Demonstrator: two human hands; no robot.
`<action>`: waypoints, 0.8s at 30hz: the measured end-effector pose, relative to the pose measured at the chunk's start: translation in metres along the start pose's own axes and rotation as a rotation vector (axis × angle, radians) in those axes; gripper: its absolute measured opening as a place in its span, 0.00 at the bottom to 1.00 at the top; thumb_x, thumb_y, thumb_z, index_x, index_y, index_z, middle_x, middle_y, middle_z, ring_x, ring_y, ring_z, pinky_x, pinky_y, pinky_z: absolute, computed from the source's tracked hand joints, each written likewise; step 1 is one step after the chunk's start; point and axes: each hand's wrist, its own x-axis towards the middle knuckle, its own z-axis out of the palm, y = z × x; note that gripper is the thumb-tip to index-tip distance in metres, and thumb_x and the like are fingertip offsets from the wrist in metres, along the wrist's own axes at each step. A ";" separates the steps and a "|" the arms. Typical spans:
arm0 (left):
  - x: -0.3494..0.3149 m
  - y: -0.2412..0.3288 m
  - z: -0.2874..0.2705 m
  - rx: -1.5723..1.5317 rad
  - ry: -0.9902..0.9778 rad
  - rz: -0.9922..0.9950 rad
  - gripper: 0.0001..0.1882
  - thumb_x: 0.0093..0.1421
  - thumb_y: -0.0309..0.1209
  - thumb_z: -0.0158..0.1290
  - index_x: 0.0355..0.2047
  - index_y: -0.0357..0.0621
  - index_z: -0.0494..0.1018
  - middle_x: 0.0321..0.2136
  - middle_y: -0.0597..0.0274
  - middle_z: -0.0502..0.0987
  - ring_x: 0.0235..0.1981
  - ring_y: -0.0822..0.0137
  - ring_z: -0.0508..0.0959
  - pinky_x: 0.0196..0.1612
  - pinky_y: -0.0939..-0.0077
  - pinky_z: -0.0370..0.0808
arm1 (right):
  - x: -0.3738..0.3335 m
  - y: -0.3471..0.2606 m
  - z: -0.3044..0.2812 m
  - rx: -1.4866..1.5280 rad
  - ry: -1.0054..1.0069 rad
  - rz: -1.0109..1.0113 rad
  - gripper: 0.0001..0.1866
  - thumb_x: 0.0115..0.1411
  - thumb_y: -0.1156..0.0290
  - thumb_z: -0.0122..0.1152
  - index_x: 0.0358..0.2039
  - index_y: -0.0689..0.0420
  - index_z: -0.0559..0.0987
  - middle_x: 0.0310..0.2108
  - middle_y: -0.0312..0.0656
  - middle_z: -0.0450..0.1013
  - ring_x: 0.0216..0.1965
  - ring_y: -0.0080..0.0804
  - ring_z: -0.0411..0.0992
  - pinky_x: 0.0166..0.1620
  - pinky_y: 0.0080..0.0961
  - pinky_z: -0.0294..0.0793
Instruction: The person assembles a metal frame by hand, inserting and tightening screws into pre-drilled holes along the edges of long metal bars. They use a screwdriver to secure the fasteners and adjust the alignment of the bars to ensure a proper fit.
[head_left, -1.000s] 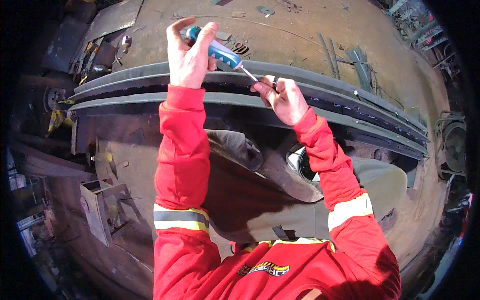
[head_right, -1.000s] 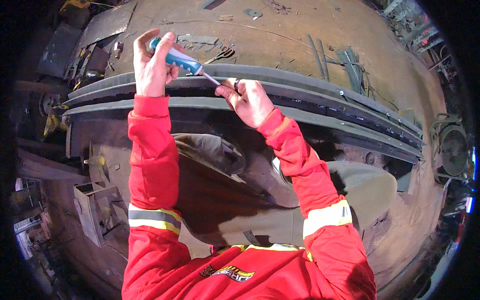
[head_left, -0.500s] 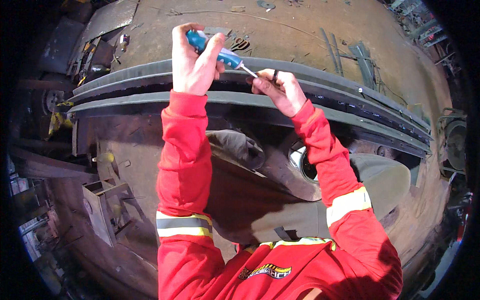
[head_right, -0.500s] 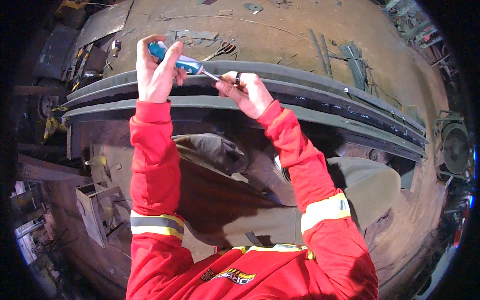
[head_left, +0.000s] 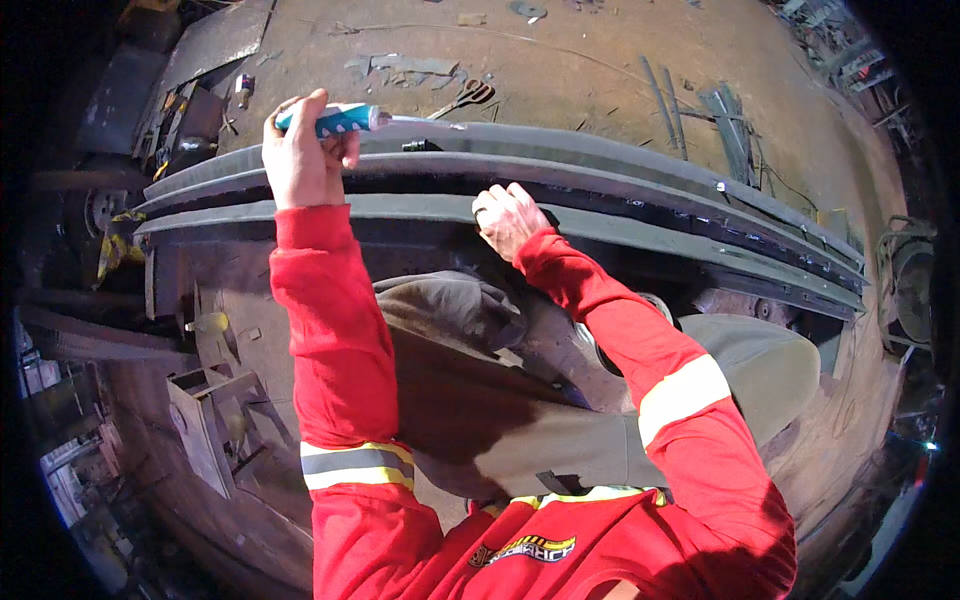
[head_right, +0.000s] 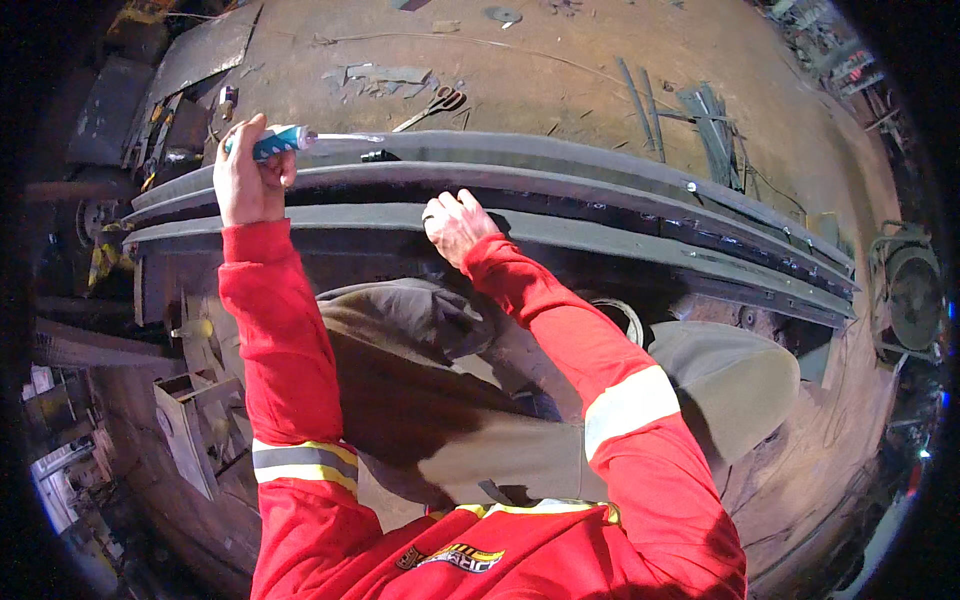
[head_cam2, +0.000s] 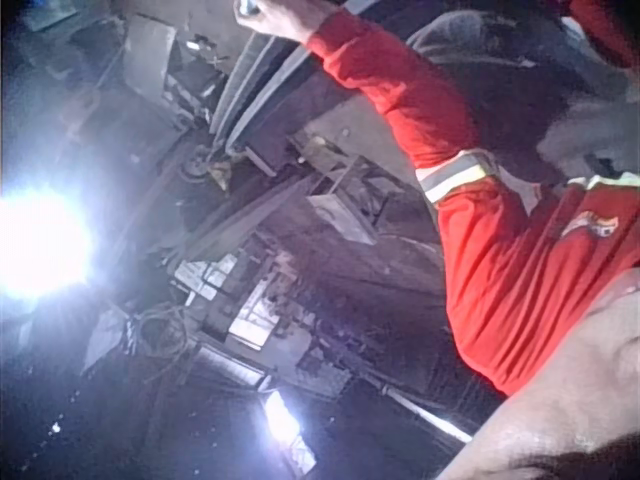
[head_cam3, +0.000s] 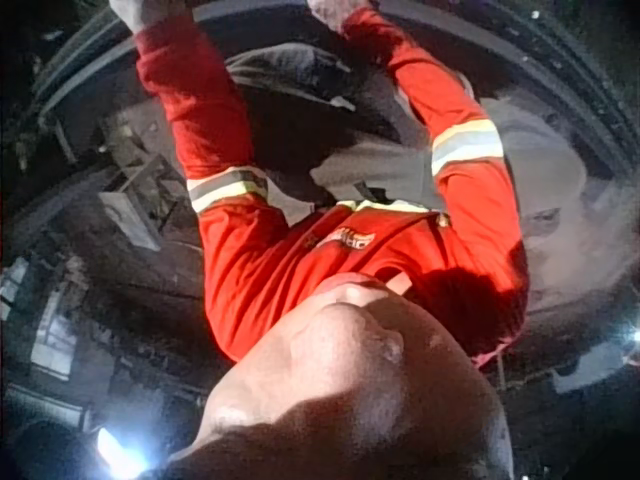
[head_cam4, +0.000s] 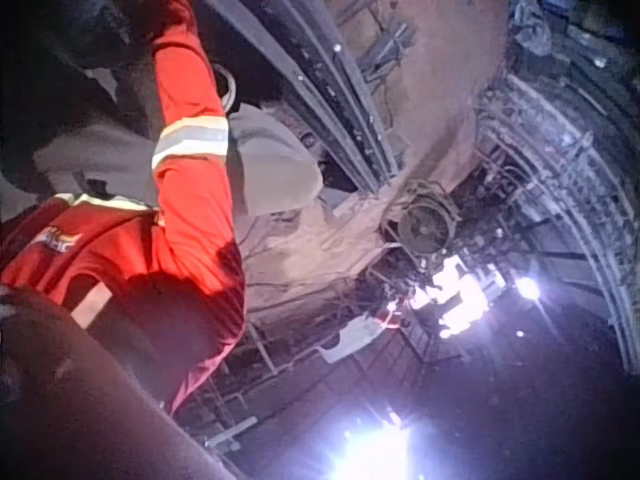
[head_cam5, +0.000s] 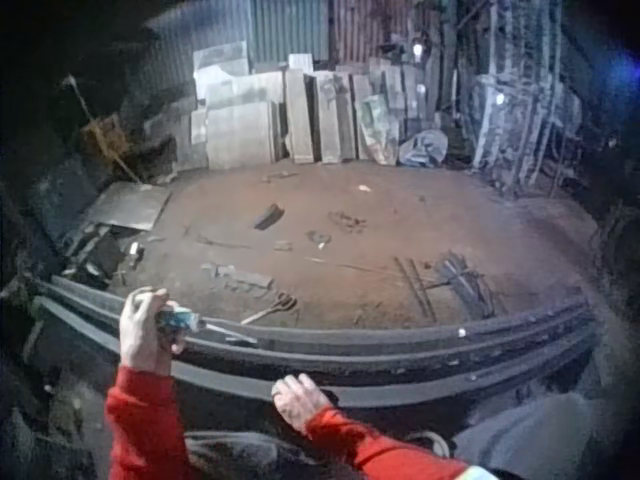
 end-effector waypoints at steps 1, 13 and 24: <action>0.000 0.001 0.001 -0.001 0.002 -0.002 0.13 0.55 0.26 0.55 0.37 0.39 0.62 0.20 0.56 0.71 0.12 0.65 0.71 0.10 0.76 0.64 | 0.001 -0.002 -0.001 -0.018 -0.012 -0.005 0.04 0.48 0.69 0.54 0.22 0.51 0.77 0.28 0.35 0.70 0.36 0.29 0.68 0.40 0.29 0.65; -0.005 0.004 0.009 0.009 0.054 0.035 0.07 0.55 0.27 0.55 0.29 0.42 0.66 0.19 0.59 0.72 0.11 0.65 0.71 0.10 0.77 0.64 | 0.000 -0.007 -0.004 0.138 0.138 -0.027 0.04 0.45 0.69 0.55 0.23 0.53 0.76 0.28 0.35 0.70 0.35 0.30 0.68 0.41 0.31 0.65; -0.004 0.005 0.007 0.010 0.046 0.036 0.10 0.55 0.27 0.55 0.34 0.42 0.65 0.20 0.56 0.73 0.12 0.65 0.72 0.10 0.76 0.65 | 0.001 -0.008 0.003 0.073 0.129 0.010 0.13 0.41 0.65 0.67 0.28 0.55 0.75 0.31 0.37 0.72 0.38 0.34 0.69 0.45 0.33 0.65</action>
